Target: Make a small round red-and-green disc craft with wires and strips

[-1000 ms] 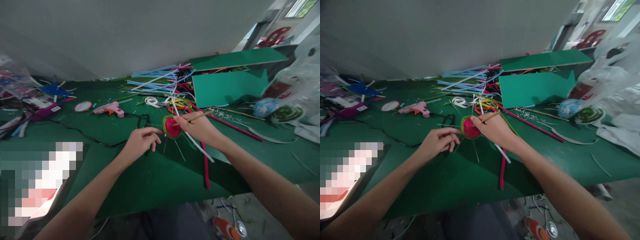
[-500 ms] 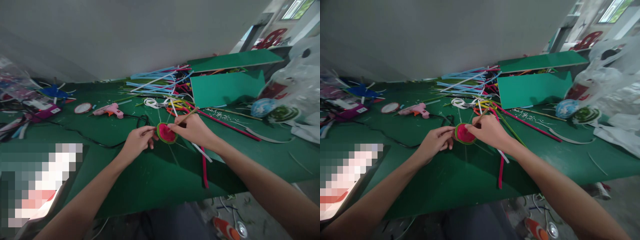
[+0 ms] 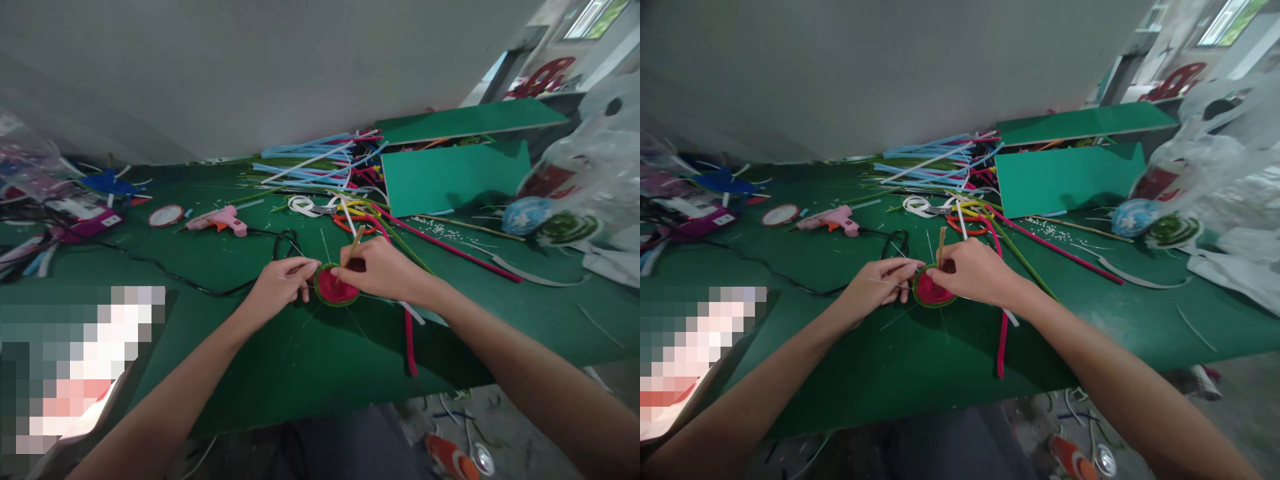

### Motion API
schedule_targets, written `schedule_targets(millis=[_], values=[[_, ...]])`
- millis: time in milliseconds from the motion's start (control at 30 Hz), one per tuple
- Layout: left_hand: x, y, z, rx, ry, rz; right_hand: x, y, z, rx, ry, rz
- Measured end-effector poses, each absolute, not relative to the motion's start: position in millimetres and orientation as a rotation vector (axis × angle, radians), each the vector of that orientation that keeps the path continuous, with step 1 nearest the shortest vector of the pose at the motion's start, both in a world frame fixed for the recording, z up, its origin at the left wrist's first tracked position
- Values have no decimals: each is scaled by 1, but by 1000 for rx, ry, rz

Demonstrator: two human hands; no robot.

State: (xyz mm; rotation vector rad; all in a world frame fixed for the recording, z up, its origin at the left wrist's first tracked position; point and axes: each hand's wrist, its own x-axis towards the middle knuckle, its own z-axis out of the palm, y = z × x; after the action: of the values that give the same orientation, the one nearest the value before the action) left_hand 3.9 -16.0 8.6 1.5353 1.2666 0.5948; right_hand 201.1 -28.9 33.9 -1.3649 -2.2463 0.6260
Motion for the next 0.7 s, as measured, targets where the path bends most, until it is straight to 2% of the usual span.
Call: schedule_targets(millis=[200,433,700], values=[[2,-16,11,1634,1231,479,202,-30,32,-1299,-2325,647],[0,-16,10,1689,1199,444,194,-32,32,-1353,-2560,375],[2,-17,9,1663,1205,459,193,-28,28,-1356,-2666,417]])
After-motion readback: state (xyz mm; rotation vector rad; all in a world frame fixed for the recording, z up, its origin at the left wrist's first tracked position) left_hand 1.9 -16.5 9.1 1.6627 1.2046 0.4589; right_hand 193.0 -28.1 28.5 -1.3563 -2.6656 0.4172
